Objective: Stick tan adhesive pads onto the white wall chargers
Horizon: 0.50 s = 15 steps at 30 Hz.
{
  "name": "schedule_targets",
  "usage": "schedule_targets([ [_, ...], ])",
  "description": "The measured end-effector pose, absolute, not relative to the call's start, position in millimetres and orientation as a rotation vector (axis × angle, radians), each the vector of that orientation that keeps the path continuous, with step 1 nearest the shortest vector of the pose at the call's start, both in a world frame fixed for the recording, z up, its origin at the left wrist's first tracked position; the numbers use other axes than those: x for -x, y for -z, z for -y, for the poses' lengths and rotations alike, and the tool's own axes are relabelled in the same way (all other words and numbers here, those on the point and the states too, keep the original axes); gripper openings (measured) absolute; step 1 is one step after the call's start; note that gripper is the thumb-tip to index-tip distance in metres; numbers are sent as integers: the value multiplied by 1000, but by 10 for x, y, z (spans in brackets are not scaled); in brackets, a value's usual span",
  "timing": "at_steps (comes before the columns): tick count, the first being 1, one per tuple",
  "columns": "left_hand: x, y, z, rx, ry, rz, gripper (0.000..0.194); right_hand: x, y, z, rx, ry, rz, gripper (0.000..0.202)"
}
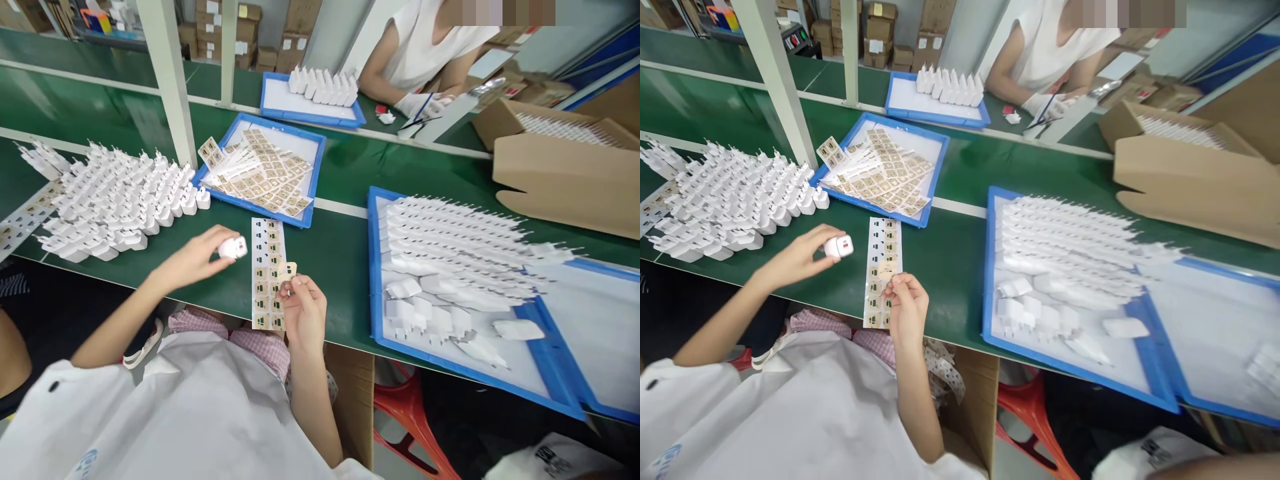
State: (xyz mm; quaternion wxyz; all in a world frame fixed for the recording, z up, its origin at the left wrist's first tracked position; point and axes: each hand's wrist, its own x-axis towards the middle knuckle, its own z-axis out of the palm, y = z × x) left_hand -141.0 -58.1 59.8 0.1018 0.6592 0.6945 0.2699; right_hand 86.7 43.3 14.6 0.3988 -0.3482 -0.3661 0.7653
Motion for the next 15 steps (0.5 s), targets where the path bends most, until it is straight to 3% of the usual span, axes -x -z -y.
schedule_targets([
  [3, 872, -483, 652, -1821, -1248, -1726, 43, -974, -426, -275, 747, -1969, 1008, 41],
  [7, 408, -385, 654, -1708, -1561, -1417, 53, -1099, -674, -57, 592, -1951, 1126, 38],
  [15, 221, -538, 581, -1805, -1645, -1252, 34, -1141, -718, 192, 603, -1728, 1163, 30],
])
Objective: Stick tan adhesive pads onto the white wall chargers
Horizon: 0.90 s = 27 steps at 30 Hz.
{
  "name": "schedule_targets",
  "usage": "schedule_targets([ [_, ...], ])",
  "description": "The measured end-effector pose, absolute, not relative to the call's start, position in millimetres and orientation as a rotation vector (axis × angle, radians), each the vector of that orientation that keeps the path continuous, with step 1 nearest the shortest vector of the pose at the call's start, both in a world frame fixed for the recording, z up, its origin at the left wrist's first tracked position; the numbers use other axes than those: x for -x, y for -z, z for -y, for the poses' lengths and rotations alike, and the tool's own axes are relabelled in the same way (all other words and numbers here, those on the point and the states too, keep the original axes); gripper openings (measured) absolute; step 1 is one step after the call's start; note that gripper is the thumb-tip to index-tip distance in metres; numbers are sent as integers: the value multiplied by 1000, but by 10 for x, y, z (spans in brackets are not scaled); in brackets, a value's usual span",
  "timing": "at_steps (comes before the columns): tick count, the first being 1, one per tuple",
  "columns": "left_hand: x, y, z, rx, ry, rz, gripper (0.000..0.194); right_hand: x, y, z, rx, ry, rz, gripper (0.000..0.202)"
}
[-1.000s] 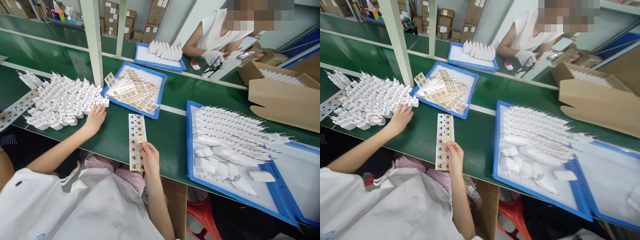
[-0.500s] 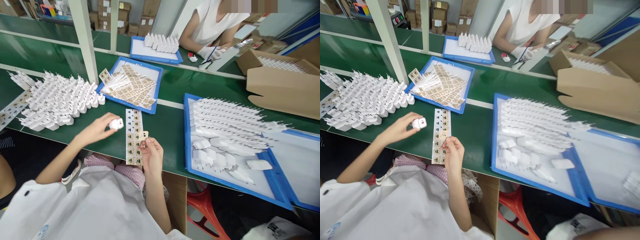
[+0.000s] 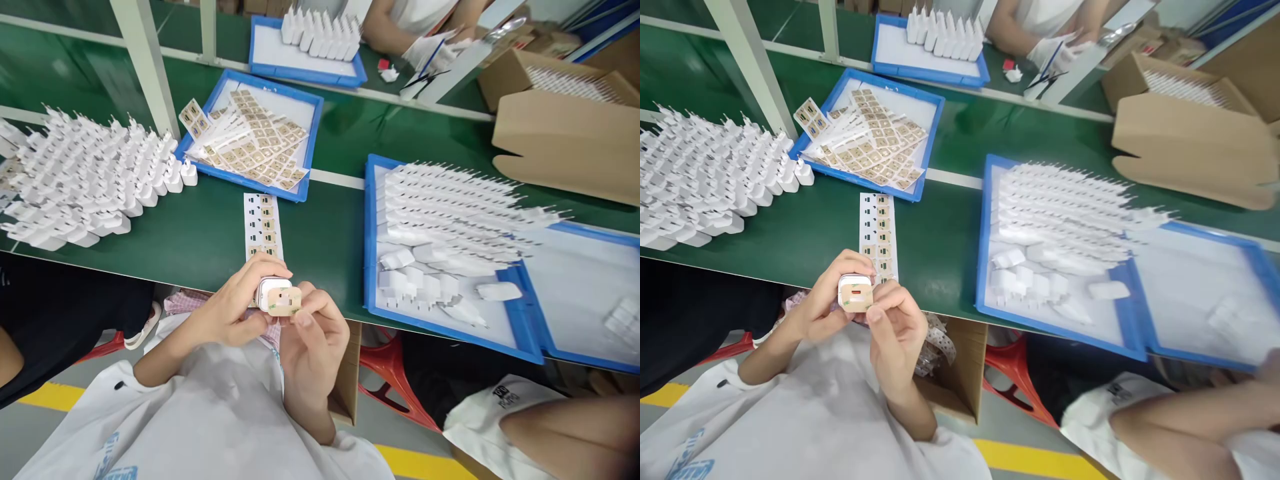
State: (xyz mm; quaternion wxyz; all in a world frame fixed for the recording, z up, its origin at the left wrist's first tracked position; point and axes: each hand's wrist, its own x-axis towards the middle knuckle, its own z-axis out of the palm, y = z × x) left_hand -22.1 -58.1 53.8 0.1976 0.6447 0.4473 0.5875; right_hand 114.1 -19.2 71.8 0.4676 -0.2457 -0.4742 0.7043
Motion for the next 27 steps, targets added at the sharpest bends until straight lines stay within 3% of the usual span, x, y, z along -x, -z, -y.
schedule_targets([
  [27, 137, -541, 574, -1843, -1691, -1341, 43, -1134, -673, 204, 674, -1688, 1175, 27],
])
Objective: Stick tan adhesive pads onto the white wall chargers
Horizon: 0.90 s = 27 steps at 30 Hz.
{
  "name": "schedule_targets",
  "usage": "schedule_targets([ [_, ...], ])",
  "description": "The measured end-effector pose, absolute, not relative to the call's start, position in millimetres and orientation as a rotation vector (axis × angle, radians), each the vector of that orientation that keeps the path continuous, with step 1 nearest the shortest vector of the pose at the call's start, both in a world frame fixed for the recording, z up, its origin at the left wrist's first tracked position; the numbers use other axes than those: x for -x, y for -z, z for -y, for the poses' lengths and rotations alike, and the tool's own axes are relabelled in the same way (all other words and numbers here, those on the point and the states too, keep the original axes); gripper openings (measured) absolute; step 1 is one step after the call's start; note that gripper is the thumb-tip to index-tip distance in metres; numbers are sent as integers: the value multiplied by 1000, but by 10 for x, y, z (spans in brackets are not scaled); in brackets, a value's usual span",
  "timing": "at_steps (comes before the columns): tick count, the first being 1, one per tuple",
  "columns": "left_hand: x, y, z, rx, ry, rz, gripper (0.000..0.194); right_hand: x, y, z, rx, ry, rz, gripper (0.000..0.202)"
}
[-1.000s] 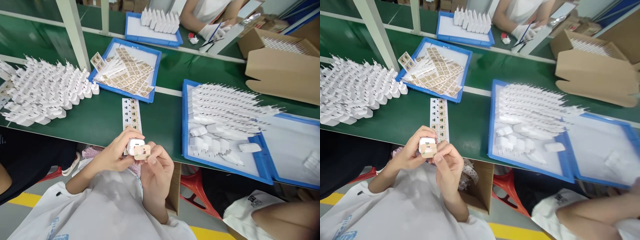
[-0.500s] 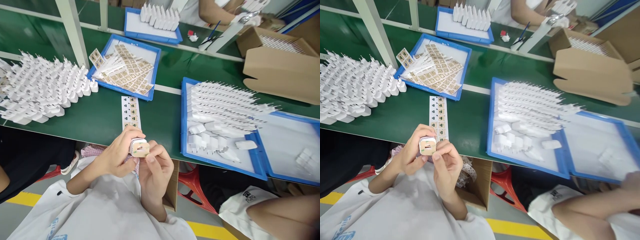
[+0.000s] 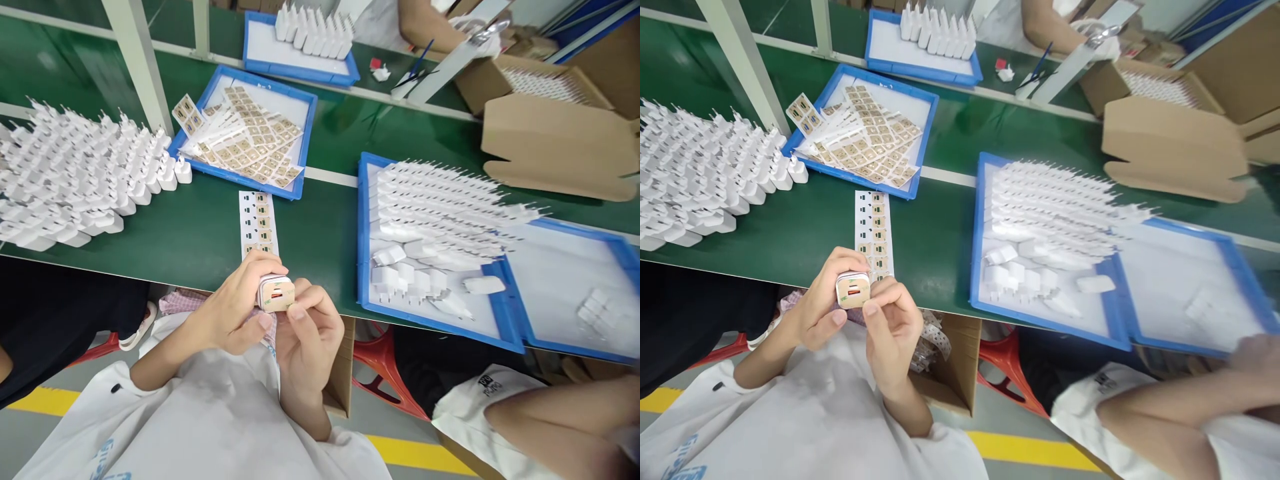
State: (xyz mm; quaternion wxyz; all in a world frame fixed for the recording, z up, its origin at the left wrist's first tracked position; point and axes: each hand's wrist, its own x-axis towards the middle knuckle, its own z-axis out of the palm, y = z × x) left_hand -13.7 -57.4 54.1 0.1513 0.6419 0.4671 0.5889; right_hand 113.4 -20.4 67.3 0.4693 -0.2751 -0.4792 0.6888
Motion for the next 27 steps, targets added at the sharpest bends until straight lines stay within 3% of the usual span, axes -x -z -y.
schedule_targets([
  [13, 93, -611, 573, -1676, -1655, -1369, 43, -1146, -640, 159, 660, -1648, 1211, 27],
  [21, 57, -591, 529, -1612, -1658, -1415, 26, -1176, -601, 118, 678, -1488, 1358, 23],
  [27, 78, -553, 514, -1557, -1628, -1300, 31, -1200, -611, 99, 675, -1463, 1391, 22],
])
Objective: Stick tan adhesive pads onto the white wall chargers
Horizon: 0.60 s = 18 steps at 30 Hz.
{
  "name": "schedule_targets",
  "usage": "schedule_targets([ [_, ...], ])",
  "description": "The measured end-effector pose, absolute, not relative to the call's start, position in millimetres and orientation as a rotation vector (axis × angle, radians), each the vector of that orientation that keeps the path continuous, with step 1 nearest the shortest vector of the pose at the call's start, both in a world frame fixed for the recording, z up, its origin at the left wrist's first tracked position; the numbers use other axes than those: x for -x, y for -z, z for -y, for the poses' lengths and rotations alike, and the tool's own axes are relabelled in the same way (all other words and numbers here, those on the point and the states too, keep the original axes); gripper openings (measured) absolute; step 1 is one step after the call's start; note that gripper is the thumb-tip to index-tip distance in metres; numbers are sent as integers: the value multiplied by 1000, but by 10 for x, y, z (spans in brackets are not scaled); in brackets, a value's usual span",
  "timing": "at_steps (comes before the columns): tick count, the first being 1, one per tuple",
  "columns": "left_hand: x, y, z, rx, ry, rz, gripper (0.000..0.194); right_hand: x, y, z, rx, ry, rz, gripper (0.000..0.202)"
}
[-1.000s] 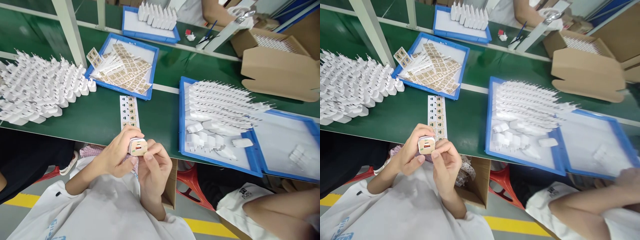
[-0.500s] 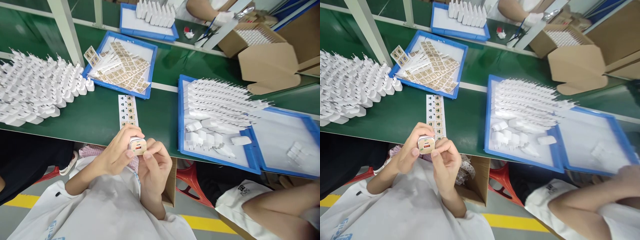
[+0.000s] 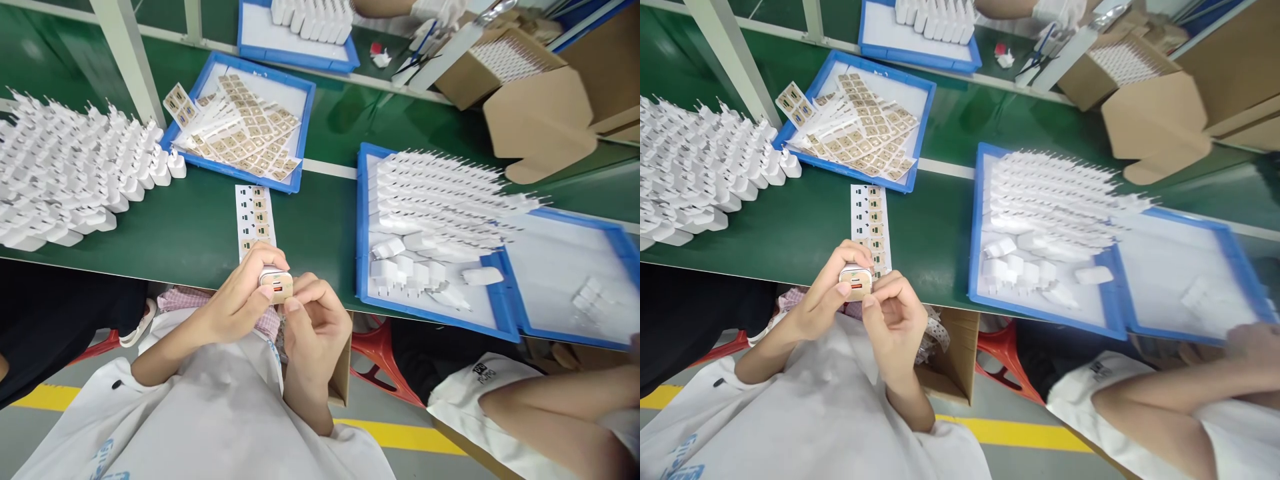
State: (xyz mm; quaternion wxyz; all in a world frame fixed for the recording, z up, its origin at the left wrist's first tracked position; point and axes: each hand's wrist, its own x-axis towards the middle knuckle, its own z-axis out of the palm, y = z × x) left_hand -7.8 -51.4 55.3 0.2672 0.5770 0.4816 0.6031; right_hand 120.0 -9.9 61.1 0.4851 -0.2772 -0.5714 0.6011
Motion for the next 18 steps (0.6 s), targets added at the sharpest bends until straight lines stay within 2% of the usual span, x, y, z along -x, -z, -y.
schedule_targets([
  [8, 88, -523, 477, -1580, -1622, -1213, 24, -1228, -602, 61, 645, -1417, 1445, 25],
  [13, 106, -498, 485, -1543, -1569, -1170, 29, -1294, -633, 28, 748, -1382, 1518, 28],
  [18, 101, -454, 499, -1561, -1535, -1096, 35, -1316, -691, 28, 840, -1507, 1637, 35],
])
